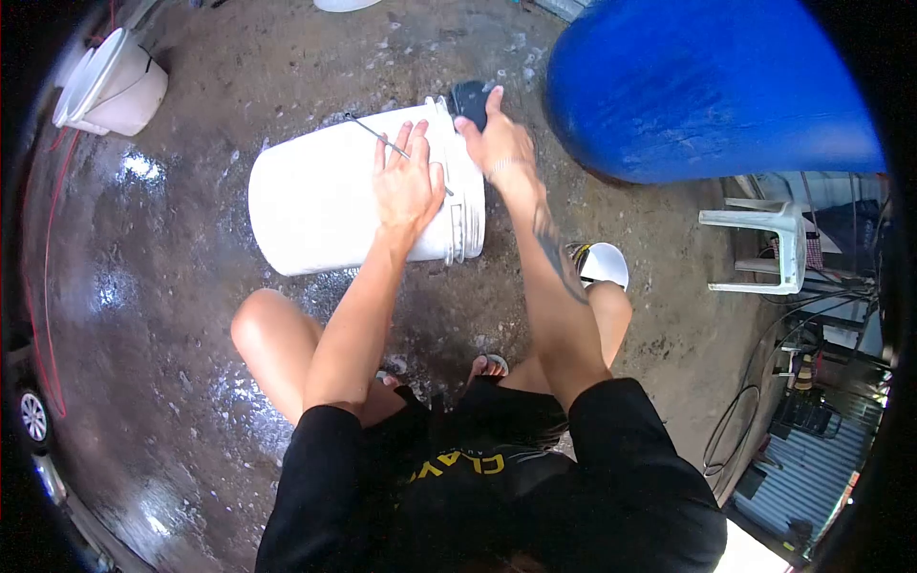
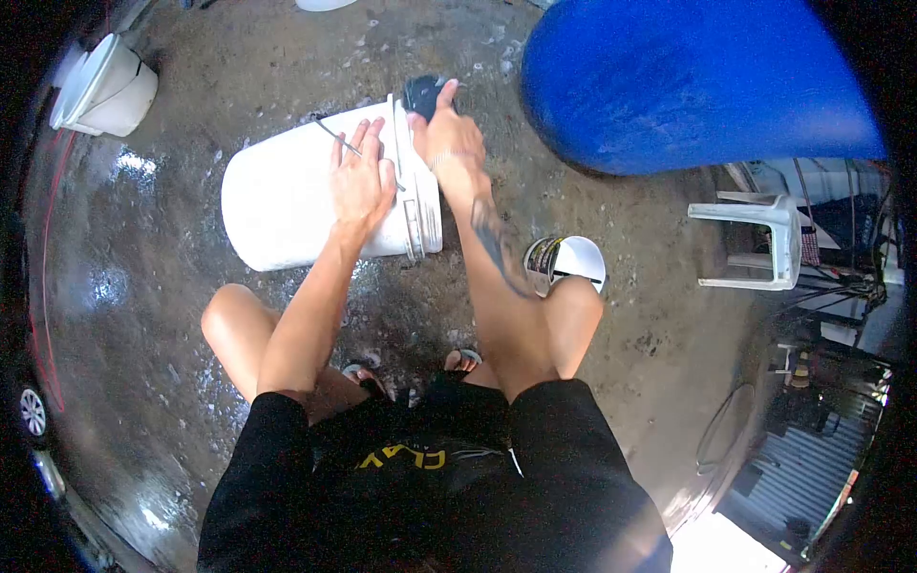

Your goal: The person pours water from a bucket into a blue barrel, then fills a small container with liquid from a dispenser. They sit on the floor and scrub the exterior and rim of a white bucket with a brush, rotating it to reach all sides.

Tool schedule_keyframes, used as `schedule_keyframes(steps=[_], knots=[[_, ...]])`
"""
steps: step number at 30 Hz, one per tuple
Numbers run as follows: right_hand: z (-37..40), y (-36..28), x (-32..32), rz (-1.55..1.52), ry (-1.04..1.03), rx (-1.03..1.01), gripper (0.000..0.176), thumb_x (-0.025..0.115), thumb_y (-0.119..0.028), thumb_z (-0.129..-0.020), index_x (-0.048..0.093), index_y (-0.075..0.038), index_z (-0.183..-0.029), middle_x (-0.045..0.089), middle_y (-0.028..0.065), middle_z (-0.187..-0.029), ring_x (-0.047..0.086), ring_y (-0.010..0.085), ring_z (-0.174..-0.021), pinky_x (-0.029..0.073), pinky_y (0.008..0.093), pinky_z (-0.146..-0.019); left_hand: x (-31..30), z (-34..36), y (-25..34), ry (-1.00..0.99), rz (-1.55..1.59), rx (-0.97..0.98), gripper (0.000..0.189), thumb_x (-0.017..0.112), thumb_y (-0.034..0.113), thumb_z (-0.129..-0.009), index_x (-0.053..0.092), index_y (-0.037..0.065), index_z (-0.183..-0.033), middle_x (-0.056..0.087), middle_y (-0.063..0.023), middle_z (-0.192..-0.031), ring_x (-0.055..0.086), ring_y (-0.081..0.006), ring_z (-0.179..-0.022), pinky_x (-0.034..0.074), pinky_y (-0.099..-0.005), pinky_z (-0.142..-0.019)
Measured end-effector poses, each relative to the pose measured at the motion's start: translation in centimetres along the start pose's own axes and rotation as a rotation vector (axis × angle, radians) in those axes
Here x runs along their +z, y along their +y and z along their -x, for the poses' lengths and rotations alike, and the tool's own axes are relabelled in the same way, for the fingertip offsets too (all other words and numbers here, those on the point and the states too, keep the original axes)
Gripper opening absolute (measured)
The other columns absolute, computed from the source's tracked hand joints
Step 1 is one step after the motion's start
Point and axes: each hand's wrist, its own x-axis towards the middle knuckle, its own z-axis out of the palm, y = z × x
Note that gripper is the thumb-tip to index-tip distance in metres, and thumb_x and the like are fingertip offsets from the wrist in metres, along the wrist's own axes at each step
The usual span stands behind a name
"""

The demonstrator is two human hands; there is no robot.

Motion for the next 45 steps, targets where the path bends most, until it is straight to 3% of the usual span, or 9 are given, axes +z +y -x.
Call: schedule_keyframes(steps=[6,12,18,23,26,35,38,40,45], knots=[[13.6,4.5,0.7,-0.099,-0.120,0.046,0.084,0.055,-0.046,-0.092,0.008,-0.015,-0.154,0.066,0.0303,-0.080,0.066,0.0467,-0.075,0.052,0.0538,-0.072,0.6,-1.7,-0.5,-0.033,0.048,-0.070,0.049,0.042,0.016,-0.086,0.048,0.003,-0.132,0.060,-0.0201,-0.123,0.050,-0.0304,-0.126,0.025,-0.0473,-0.115],[3.6,0.3,0.1,-0.050,0.126,-0.075,0.082,0.055,-0.042,-0.093,0.009,-0.014,-0.154,0.066,0.0267,-0.077,0.066,0.0455,-0.073,0.052,0.0526,-0.068,0.8,-3.0,-1.4,-0.039,0.036,-0.056,0.043,0.038,0.017,-0.089,0.052,0.003,-0.127,0.061,-0.0195,-0.120,0.057,-0.0320,-0.116,0.030,-0.0467,-0.112],[15.1,3.8,3.9,-0.177,0.008,0.075,0.086,0.059,-0.041,-0.091,0.005,-0.018,-0.154,0.062,0.0209,-0.060,0.064,0.0410,-0.056,0.050,0.0486,-0.050,1.3,-4.1,-2.0,-0.093,0.024,-0.079,0.042,0.041,0.020,-0.089,0.054,0.002,-0.124,0.063,-0.0186,-0.117,0.061,-0.0313,-0.110,0.032,-0.0453,-0.111],[12.8,3.1,3.1,-0.255,-0.010,0.056,0.086,0.060,-0.041,-0.090,0.006,-0.019,-0.154,0.064,0.0233,-0.066,0.065,0.0431,-0.062,0.050,0.0506,-0.057,0.9,-4.0,-1.5,-0.122,0.021,-0.095,0.042,0.039,0.021,-0.089,0.054,0.004,-0.125,0.063,-0.0180,-0.117,0.062,-0.0312,-0.106,0.032,-0.0453,-0.110],[8.7,1.1,1.9,-0.288,0.062,0.038,0.084,0.059,-0.042,-0.090,0.009,-0.022,-0.154,0.065,0.0266,-0.073,0.065,0.0454,-0.069,0.051,0.0520,-0.064,0.7,-4.4,-1.3,-0.103,0.042,-0.119,0.041,0.034,0.021,-0.092,0.054,0.009,-0.126,0.066,-0.0180,-0.106,0.059,-0.0394,-0.103,0.036,-0.0470,-0.107],[16.6,6.9,7.9,-0.442,0.001,0.100,0.088,0.060,-0.046,-0.089,0.005,-0.024,-0.154,0.064,0.0221,-0.064,0.064,0.0450,-0.058,0.049,0.0514,-0.051,1.3,-4.9,-2.1,-0.086,0.084,-0.094,0.036,0.036,0.020,-0.091,0.057,0.005,-0.117,0.065,-0.0208,-0.099,0.058,-0.0411,-0.094,0.043,-0.0509,-0.088],[10.9,2.4,3.9,-0.398,0.044,0.112,0.086,0.061,-0.043,-0.089,0.008,-0.022,-0.153,0.067,0.0230,-0.074,0.065,0.0456,-0.066,0.051,0.0529,-0.058,1.0,-4.6,-1.8,-0.113,0.029,-0.098,0.036,0.038,0.021,-0.091,0.055,0.005,-0.119,0.069,-0.0171,-0.095,0.065,-0.0338,-0.096,0.036,-0.0437,-0.107],[6.7,0.1,2.3,-0.426,0.129,0.067,0.083,0.061,-0.041,-0.089,0.011,-0.018,-0.151,0.067,0.0251,-0.081,0.065,0.0469,-0.071,0.051,0.0543,-0.064,0.9,-4.2,-1.6,-0.109,0.029,-0.091,0.036,0.038,0.021,-0.091,0.055,0.005,-0.118,0.069,-0.0174,-0.096,0.065,-0.0337,-0.096,0.036,-0.0436,-0.107],[11.1,2.8,4.2,-0.359,0.053,0.086,0.087,0.061,-0.044,-0.089,0.007,-0.022,-0.154,0.063,0.0240,-0.064,0.064,0.0438,-0.060,0.049,0.0517,-0.051,0.7,-4.8,-1.4,-0.135,-0.003,-0.153,0.035,0.037,0.020,-0.091,0.055,0.005,-0.117,0.069,-0.0181,-0.099,0.065,-0.0332,-0.097,0.035,-0.0432,-0.109]])
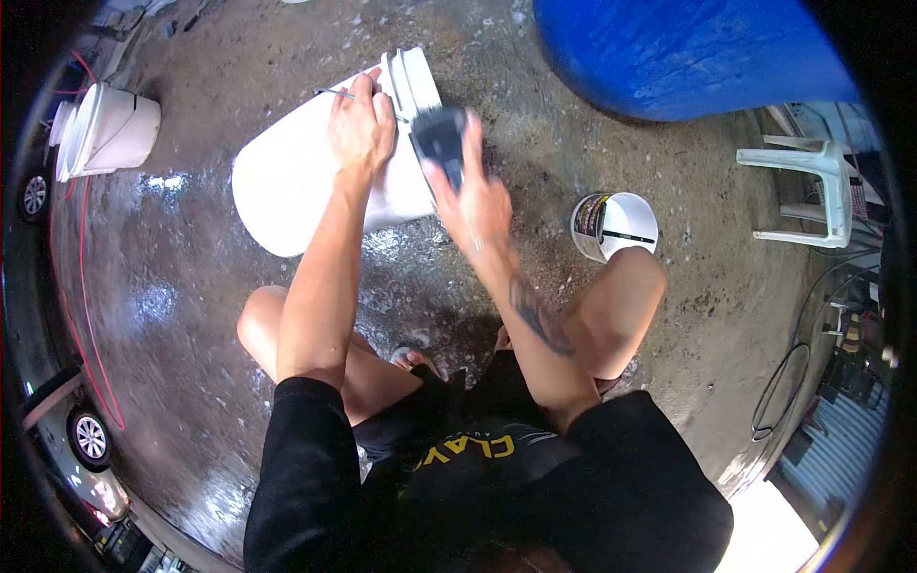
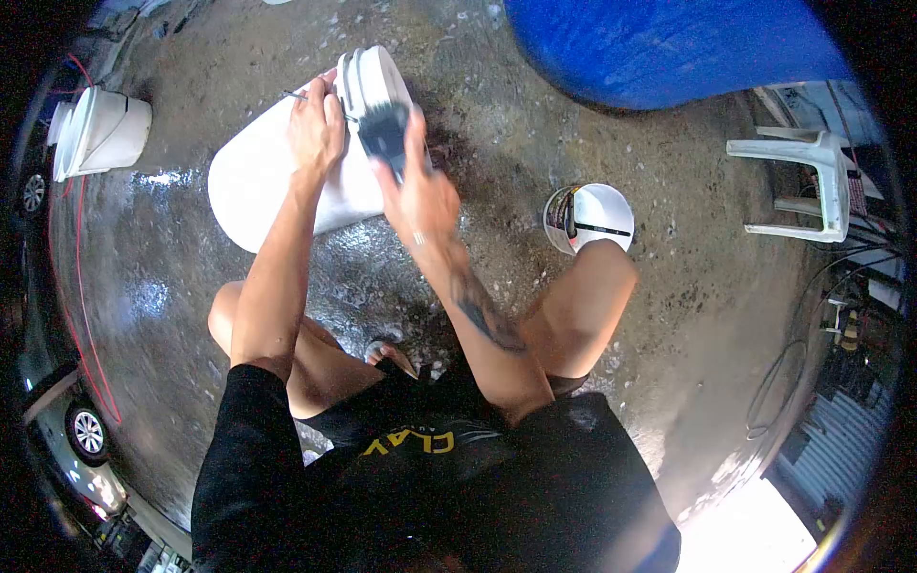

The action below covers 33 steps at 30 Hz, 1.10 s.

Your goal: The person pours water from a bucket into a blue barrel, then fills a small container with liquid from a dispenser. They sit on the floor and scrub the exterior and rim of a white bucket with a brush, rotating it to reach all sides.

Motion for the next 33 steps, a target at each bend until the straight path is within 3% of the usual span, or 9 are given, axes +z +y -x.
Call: schedule_keyframes(steps=[3,6,9,11,17,20,24,28,33], knots=[[7.2,5.7,0.8,0.086,-0.125,0.092,0.082,0.060,-0.044,-0.091,0.012,-0.026,-0.154,0.064,0.0203,-0.062,0.064,0.0403,-0.055,0.046,0.0466,-0.044,0.5,-0.3,-0.5,0.045,0.019,0.063,0.036,0.036,0.020,-0.091,0.055,0.005,-0.118,0.069,-0.0182,-0.101,0.065,-0.0335,-0.098,0.034,-0.0431,-0.109],[9.7,10.4,1.9,0.059,0.041,0.032,0.080,0.060,-0.043,-0.092,0.013,-0.026,-0.154,0.066,0.0186,-0.067,0.064,0.0390,-0.055,0.047,0.0448,-0.043,0.3,-1.0,-0.3,0.009,0.034,0.003,0.038,0.036,0.020,-0.090,0.055,0.005,-0.119,0.069,-0.0182,-0.102,0.065,-0.0334,-0.098,0.034,-0.0429,-0.110],[8.5,6.7,0.4,0.004,0.103,0.133,0.079,0.062,-0.040,-0.091,0.014,-0.027,-0.153,0.068,0.0202,-0.071,0.065,0.0392,-0.055,0.048,0.0441,-0.044,0.2,0.1,-0.1,0.038,0.027,0.033,0.038,0.036,0.021,-0.090,0.055,0.006,-0.119,0.069,-0.0179,-0.102,0.065,-0.0329,-0.098,0.034,-0.0429,-0.110],[6.0,5.0,0.8,-0.091,0.070,0.117,0.079,0.062,-0.039,-0.091,0.014,-0.028,-0.153,0.067,0.0212,-0.070,0.065,0.0389,-0.055,0.049,0.0451,-0.045,0.3,-0.1,-0.3,0.018,0.057,0.009,0.040,0.034,0.024,-0.091,0.058,0.010,-0.121,0.065,-0.0205,-0.108,0.059,-0.0400,-0.103,0.045,-0.0496,-0.090],[-2.1,-1.3,-0.5,0.100,0.174,-0.136,0.078,0.058,-0.038,-0.092,0.010,-0.027,-0.153,0.063,0.0198,-0.061,0.062,0.0415,-0.051,0.048,0.0486,-0.046,0.4,0.0,-0.2,0.042,0.037,0.017,0.038,0.036,0.025,-0.092,0.059,0.011,-0.120,0.065,-0.0206,-0.105,0.059,-0.0394,-0.102,0.045,-0.0503,-0.090],[2.0,0.3,-0.1,0.073,0.042,-0.016,0.079,0.057,-0.038,-0.093,0.008,-0.026,-0.153,0.064,0.0212,-0.064,0.063,0.0419,-0.057,0.049,0.0500,-0.052,0.5,-0.5,-0.2,0.052,0.003,0.001,0.039,0.037,0.023,-0.090,0.056,0.006,-0.119,0.070,-0.0174,-0.093,0.066,-0.0330,-0.095,0.036,-0.0427,-0.109],[7.0,5.4,1.1,0.105,-0.114,0.099,0.078,0.057,-0.041,-0.093,0.010,-0.029,-0.153,0.066,0.0223,-0.069,0.063,0.0428,-0.056,0.049,0.0504,-0.051,0.9,-0.5,-0.5,0.102,0.045,0.054,0.039,0.038,0.023,-0.089,0.057,0.006,-0.119,0.069,-0.0167,-0.097,0.065,-0.0328,-0.096,0.036,-0.0421,-0.109],[4.3,3.5,2.4,0.015,0.158,-0.060,0.080,0.061,-0.041,-0.090,0.014,-0.028,-0.153,0.065,0.0222,-0.066,0.062,0.0436,-0.055,0.048,0.0506,-0.049,1.0,-0.5,-0.7,0.057,0.058,0.000,0.037,0.037,0.023,-0.091,0.058,0.007,-0.117,0.068,-0.0176,-0.101,0.062,-0.0365,-0.099,0.041,-0.0453,-0.100],[4.5,3.5,2.1,-0.125,0.098,0.016,0.080,0.062,-0.039,-0.089,0.015,-0.026,-0.152,0.069,0.0222,-0.083,0.066,0.0441,-0.065,0.053,0.0495,-0.055,1.0,-0.8,-1.2,0.074,0.085,0.063,0.038,0.036,0.024,-0.092,0.059,0.011,-0.119,0.067,-0.0192,-0.102,0.059,-0.0400,-0.103,0.045,-0.0490,-0.093]])
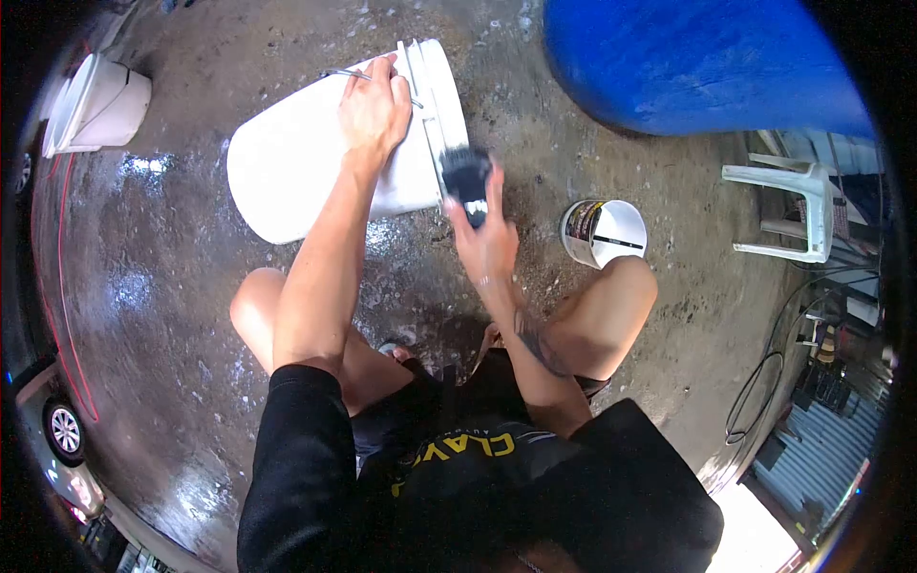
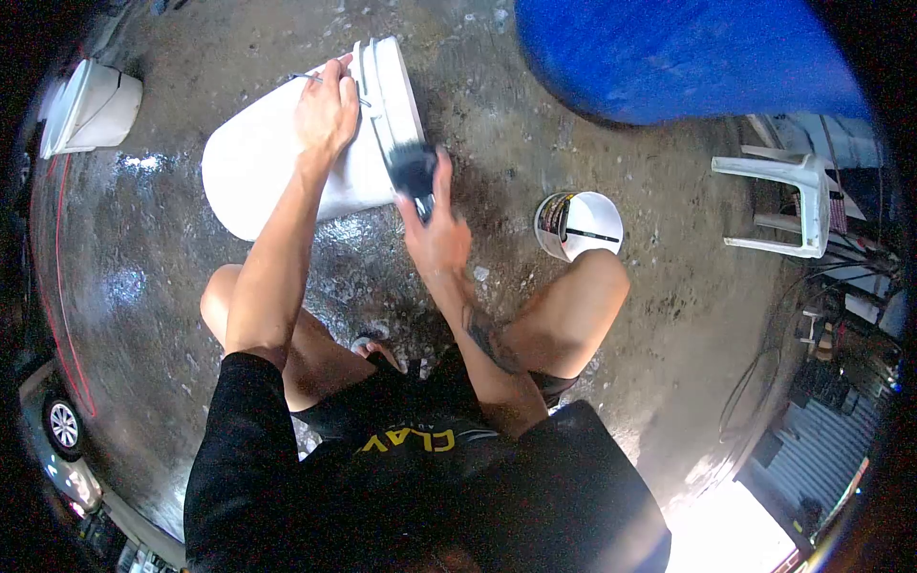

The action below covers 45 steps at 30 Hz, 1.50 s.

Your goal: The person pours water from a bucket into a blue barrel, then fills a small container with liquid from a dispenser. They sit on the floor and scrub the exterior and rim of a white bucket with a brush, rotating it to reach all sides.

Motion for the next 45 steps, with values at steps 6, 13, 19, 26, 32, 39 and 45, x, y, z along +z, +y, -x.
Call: schedule_keyframes(steps=[6,13,19,26,32,39,45], knots=[[0.4,0.1,-0.9,-0.052,-0.065,0.018,0.079,0.061,-0.042,-0.089,0.014,-0.028,-0.152,0.069,0.0224,-0.097,0.067,0.0448,-0.076,0.055,0.0506,-0.064,-0.1,0.8,0.7,0.054,-0.025,0.013,0.036,0.040,0.021,-0.088,0.057,0.005,-0.116,0.067,-0.0150,-0.104,0.065,-0.0326,-0.095,0.036,-0.0429,-0.108],[-1.8,-2.4,-0.6,-0.046,-0.006,-0.015,0.082,0.063,-0.039,-0.088,0.013,-0.025,-0.152,0.067,0.0265,-0.099,0.065,0.0488,-0.077,0.053,0.0541,-0.068,-0.4,1.2,0.7,0.063,-0.031,0.051,0.037,0.041,0.020,-0.088,0.057,0.005,-0.117,0.066,-0.0166,-0.106,0.064,-0.0329,-0.098,0.037,-0.0427,-0.108],[3.2,5.6,1.8,-0.087,-0.034,0.000,0.083,0.065,-0.040,-0.088,0.016,-0.024,-0.153,0.069,0.0244,-0.098,0.067,0.0460,-0.076,0.054,0.0463,-0.065,-0.4,1.1,0.9,0.006,-0.012,-0.031,0.037,0.041,0.021,-0.089,0.058,0.007,-0.119,0.067,-0.0156,-0.104,0.062,-0.0351,-0.102,0.040,-0.0432,-0.106],[-1.6,-0.6,1.2,-0.225,0.109,-0.131,0.082,0.066,-0.039,-0.088,0.018,-0.022,-0.152,0.067,0.0256,-0.104,0.068,0.0428,-0.077,0.055,0.0476,-0.061,-0.9,0.8,1.2,-0.072,-0.039,-0.107,0.038,0.039,0.026,-0.091,0.057,0.011,-0.120,0.067,-0.0152,-0.104,0.059,-0.0361,-0.110,0.043,-0.0453,-0.101],[4.5,8.4,2.9,-0.069,-0.087,0.209,0.082,0.068,-0.038,-0.088,0.020,-0.021,-0.153,0.067,0.0209,-0.111,0.070,0.0369,-0.085,0.055,0.0414,-0.066,-0.3,-0.2,0.3,-0.062,0.002,-0.024,0.036,0.039,0.024,-0.092,0.057,0.007,-0.118,0.067,-0.0172,-0.107,0.059,-0.0369,-0.106,0.044,-0.0457,-0.096],[3.7,8.6,4.6,-0.153,0.083,-0.024,0.084,0.067,-0.042,-0.088,0.019,-0.017,-0.153,0.061,0.0252,-0.124,0.066,0.0413,-0.099,0.054,0.0432,-0.077,0.0,-0.1,-0.2,-0.049,0.041,-0.015,0.034,0.039,0.023,-0.092,0.057,0.003,-0.113,0.066,-0.0184,-0.111,0.059,-0.0396,-0.104,0.044,-0.0475,-0.094],[3.0,5.2,2.9,-0.283,0.023,0.058,0.084,0.068,-0.037,-0.088,0.020,-0.015,-0.153,0.065,0.0207,-0.118,0.069,0.0320,-0.093,0.056,0.0387,-0.075,0.0,0.3,-0.3,-0.049,0.013,0.020,0.033,0.039,0.023,-0.092,0.057,0.002,-0.110,0.065,-0.0190,-0.114,0.060,-0.0401,-0.102,0.043,-0.0484,-0.094]])
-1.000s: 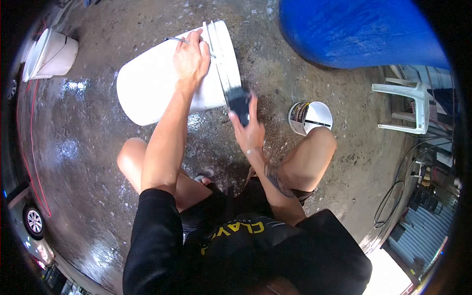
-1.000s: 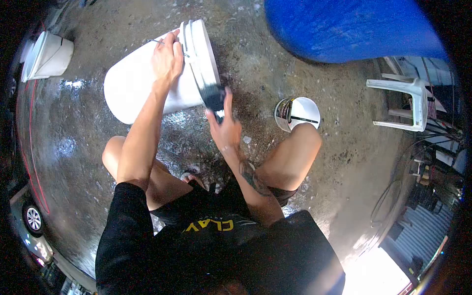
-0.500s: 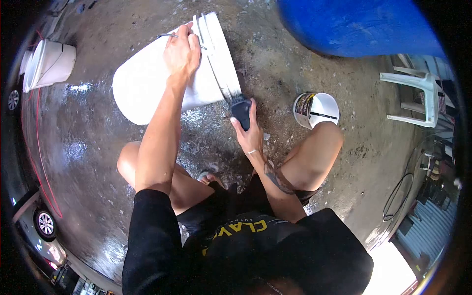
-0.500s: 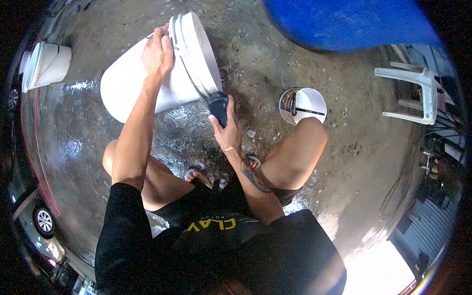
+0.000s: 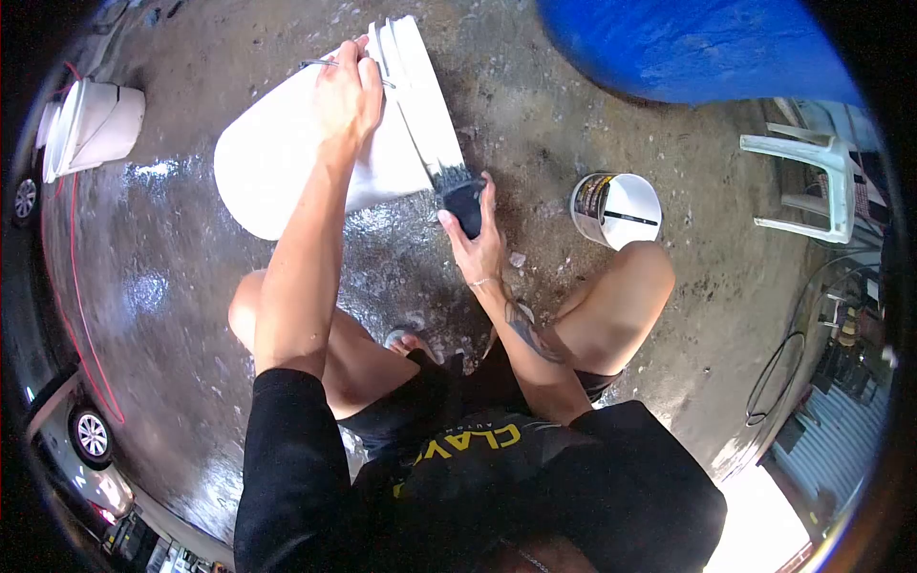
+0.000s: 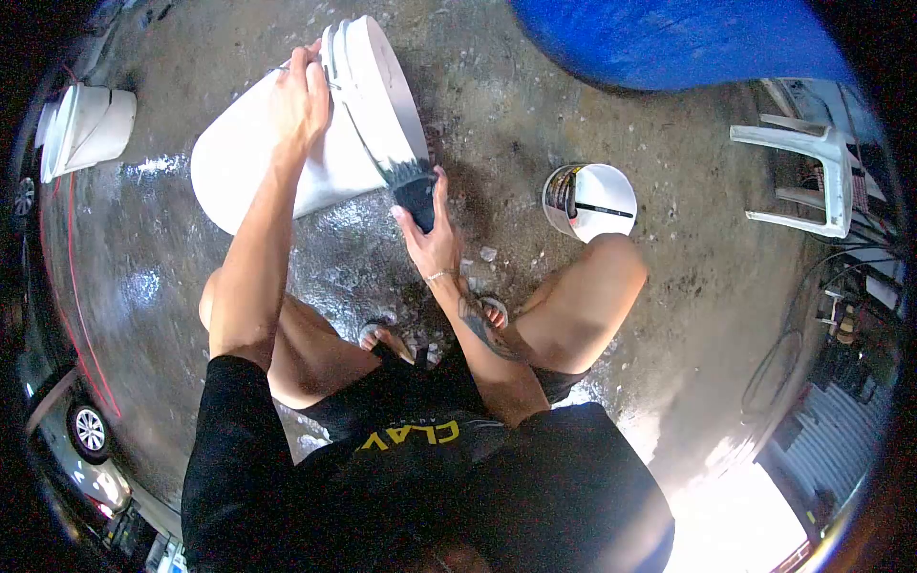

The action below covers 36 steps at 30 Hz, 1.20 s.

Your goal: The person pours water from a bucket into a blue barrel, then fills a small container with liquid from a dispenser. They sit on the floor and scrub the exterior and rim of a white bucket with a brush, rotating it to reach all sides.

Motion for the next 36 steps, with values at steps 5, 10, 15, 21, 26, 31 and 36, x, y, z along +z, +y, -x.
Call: schedule_keyframes(steps=[5,10,15,21,26,31,36], knots=[[-0.1,2.1,0.1,0.125,-0.097,0.120,0.083,0.069,-0.036,-0.088,0.021,-0.013,-0.152,0.064,0.0208,-0.119,0.069,0.0328,-0.094,0.056,0.0383,-0.076,-0.3,-0.2,0.5,-0.032,-0.046,-0.086,0.034,0.038,0.023,-0.092,0.057,0.004,-0.112,0.065,-0.0200,-0.111,0.060,-0.0401,-0.101,0.045,-0.0495,-0.090],[0.4,3.5,0.2,-0.022,-0.048,0.060,0.084,0.070,-0.041,-0.086,0.024,-0.013,-0.151,0.063,0.0227,-0.120,0.068,0.0371,-0.098,0.055,0.0411,-0.080,-0.5,-0.2,0.9,-0.009,-0.029,-0.068,0.034,0.038,0.023,-0.092,0.057,0.004,-0.113,0.065,-0.0202,-0.111,0.060,-0.0395,-0.101,0.046,-0.0493,-0.089],[-1.7,-2.5,-0.4,-0.143,-0.042,-0.063,0.086,0.071,-0.041,-0.085,0.023,-0.017,-0.152,0.063,0.0227,-0.122,0.066,0.0351,-0.103,0.054,0.0388,-0.082,-0.1,-0.2,0.4,0.026,-0.024,-0.033,0.033,0.038,0.022,-0.092,0.058,0.004,-0.111,0.065,-0.0202,-0.111,0.060,-0.0395,-0.102,0.046,-0.0488,-0.090],[-0.1,4.2,-0.1,0.084,-0.037,-0.054,0.084,0.072,-0.035,-0.085,0.023,-0.021,-0.152,0.063,0.0222,-0.121,0.068,0.0369,-0.098,0.055,0.0415,-0.074,-0.3,-0.5,0.9,-0.016,-0.047,-0.081,0.032,0.038,0.022,-0.092,0.059,0.005,-0.109,0.065,-0.0204,-0.112,0.060,-0.0399,-0.102,0.046,-0.0490,-0.091],[-1.3,0.2,-0.3,0.050,-0.042,-0.050,0.085,0.069,-0.045,-0.084,0.022,-0.023,-0.152,0.068,0.0226,-0.106,0.070,0.0388,-0.084,0.055,0.0443,-0.066,-0.1,-0.3,0.9,-0.004,-0.014,-0.106,0.031,0.038,0.023,-0.092,0.058,0.006,-0.109,0.065,-0.0193,-0.113,0.060,-0.0394,-0.102,0.046,-0.0490,-0.091],[-8.6,-11.8,0.0,0.240,-0.122,-0.029,0.087,0.067,-0.050,-0.083,0.019,-0.026,-0.152,0.065,0.0258,-0.070,0.066,0.0453,-0.071,0.051,0.0524,-0.059,-0.6,0.8,0.9,0.018,-0.005,-0.050,0.031,0.038,0.023,-0.092,0.057,0.005,-0.106,0.064,-0.0179,-0.118,0.061,-0.0399,-0.102,0.046,-0.0488,-0.091],[-6.1,-7.9,-0.8,0.256,-0.097,-0.106,0.087,0.066,-0.052,-0.084,0.017,-0.026,-0.152,0.067,0.0256,-0.075,0.066,0.0432,-0.062,0.051,0.0506,-0.055,-0.3,-0.7,0.5,-0.062,0.020,-0.115,0.032,0.037,0.025,-0.092,0.057,0.005,-0.108,0.065,-0.0196,-0.115,0.060,-0.0404,-0.103,0.045,-0.0487,-0.091]])
